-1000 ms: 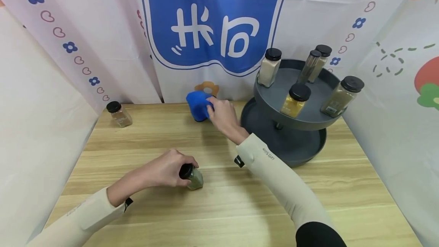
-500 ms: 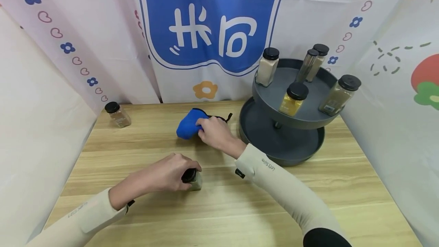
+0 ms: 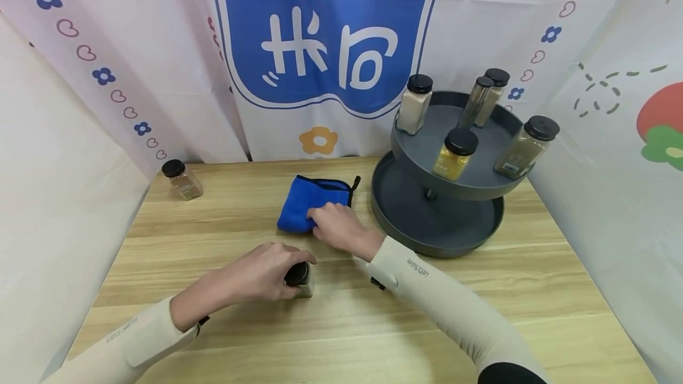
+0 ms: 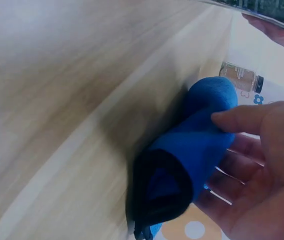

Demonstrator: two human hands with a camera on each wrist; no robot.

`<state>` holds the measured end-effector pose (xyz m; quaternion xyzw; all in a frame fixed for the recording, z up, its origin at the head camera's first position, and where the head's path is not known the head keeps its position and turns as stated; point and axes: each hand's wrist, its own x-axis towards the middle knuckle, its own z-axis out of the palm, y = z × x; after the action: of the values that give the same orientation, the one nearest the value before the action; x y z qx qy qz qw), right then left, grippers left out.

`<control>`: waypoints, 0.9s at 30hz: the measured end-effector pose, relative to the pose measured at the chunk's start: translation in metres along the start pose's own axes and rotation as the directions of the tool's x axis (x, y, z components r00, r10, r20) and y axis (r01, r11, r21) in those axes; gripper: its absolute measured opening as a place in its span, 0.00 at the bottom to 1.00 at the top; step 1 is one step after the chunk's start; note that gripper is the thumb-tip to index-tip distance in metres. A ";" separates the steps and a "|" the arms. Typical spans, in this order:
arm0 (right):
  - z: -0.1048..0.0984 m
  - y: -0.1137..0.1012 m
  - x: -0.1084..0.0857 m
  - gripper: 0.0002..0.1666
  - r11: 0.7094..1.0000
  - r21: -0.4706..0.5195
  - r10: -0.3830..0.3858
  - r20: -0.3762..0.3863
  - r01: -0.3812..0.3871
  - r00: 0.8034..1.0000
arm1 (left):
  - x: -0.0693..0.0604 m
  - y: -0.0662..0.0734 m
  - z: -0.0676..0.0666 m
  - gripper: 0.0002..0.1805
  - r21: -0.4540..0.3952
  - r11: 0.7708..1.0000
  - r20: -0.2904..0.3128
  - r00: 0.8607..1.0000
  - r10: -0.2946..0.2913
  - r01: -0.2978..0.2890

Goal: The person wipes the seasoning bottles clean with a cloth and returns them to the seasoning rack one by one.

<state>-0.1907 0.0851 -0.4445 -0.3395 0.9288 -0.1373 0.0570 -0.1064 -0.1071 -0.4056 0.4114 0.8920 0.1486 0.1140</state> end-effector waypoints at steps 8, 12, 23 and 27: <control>0.001 -0.001 -0.011 0.21 0.998 0.012 -0.062 0.024 0.061 0.998 | -0.006 -0.003 0.006 0.32 -0.063 0.997 -0.049 0.998 -0.048 0.045; -0.005 -0.002 -0.020 0.24 0.996 0.061 -0.070 -0.028 0.072 0.997 | -0.007 -0.005 0.011 0.32 -0.113 0.992 -0.077 0.995 -0.064 0.055; -0.027 0.010 -0.061 0.29 0.995 -0.068 -0.088 -0.193 0.076 0.977 | -0.013 -0.014 0.024 0.29 -0.256 0.965 -0.132 0.987 -0.092 0.055; -0.031 0.023 -0.078 0.37 0.991 -0.135 -0.052 -0.204 0.025 0.978 | -0.014 -0.015 0.027 0.29 -0.260 0.964 -0.157 0.982 -0.102 0.059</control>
<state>-0.1516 0.1585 -0.4210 -0.3445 0.9299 -0.1113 -0.0652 -0.0992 -0.1225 -0.4346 0.3426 0.8881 0.2912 0.0955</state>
